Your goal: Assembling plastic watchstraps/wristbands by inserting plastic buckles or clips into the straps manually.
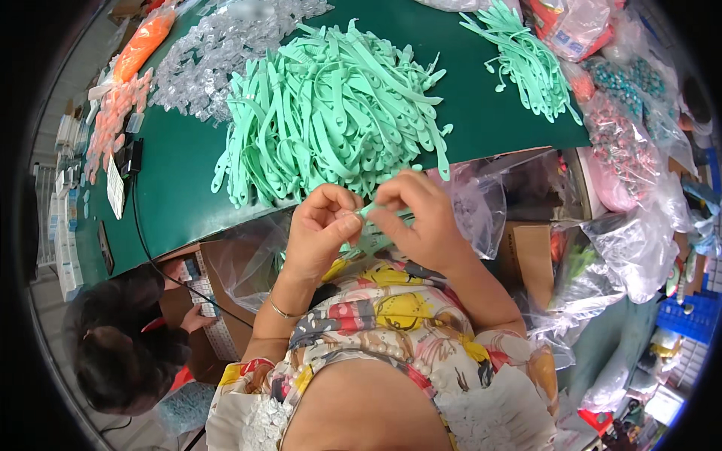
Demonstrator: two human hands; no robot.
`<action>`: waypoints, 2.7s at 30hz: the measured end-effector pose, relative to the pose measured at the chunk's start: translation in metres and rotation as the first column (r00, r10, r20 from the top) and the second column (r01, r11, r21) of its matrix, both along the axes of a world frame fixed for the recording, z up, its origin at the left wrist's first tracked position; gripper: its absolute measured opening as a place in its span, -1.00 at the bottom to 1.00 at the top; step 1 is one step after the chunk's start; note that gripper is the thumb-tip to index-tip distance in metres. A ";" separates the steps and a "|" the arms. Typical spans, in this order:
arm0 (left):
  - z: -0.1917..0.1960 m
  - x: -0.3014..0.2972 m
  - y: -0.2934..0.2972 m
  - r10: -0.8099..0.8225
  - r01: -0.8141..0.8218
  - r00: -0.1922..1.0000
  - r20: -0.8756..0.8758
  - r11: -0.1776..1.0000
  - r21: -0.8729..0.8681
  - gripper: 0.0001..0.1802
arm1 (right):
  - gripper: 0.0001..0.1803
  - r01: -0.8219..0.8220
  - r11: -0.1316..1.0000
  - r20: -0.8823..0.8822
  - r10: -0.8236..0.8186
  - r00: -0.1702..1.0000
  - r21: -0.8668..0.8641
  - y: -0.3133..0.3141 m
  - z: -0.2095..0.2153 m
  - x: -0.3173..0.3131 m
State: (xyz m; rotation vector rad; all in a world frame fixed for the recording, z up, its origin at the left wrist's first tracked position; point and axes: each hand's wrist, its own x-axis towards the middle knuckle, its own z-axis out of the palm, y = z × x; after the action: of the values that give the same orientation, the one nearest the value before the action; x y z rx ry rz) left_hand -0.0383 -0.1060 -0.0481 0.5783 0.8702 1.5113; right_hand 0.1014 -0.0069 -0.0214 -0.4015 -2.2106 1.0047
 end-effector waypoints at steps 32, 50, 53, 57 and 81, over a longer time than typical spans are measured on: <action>0.007 0.000 -0.017 -0.207 0.197 0.960 -0.188 0.978 -0.071 -0.73 | -0.74 -0.153 0.988 -0.003 0.153 0.988 0.009 -0.008 -0.003 0.005; 0.023 -0.013 -0.020 -0.335 0.332 0.919 -0.208 0.942 -0.049 -0.79 | -0.74 -0.127 0.961 -0.024 0.125 0.992 -0.247 -0.006 0.007 0.021; 0.030 -0.018 -0.023 -0.386 0.385 0.863 -0.325 0.920 -0.070 -0.79 | -0.75 -0.099 0.978 0.095 0.118 0.988 -0.183 -0.004 0.019 0.029; 0.043 -0.034 -0.038 -0.361 0.387 0.691 -0.627 0.916 -0.100 -0.75 | -0.75 0.010 0.981 0.190 0.027 0.981 -0.192 0.003 0.031 0.052; -0.064 -0.049 -0.102 -0.416 -0.139 -0.009 -0.909 0.901 -0.411 -0.56 | -0.83 -0.018 0.877 0.362 0.217 0.907 -0.480 0.038 -0.058 0.095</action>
State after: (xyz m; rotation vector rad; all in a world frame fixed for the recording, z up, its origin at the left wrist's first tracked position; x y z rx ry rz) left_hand -0.0877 -0.2081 -0.1121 1.4807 2.1229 0.3498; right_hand 0.1960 0.0311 -0.0797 -0.7564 -2.3553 1.6646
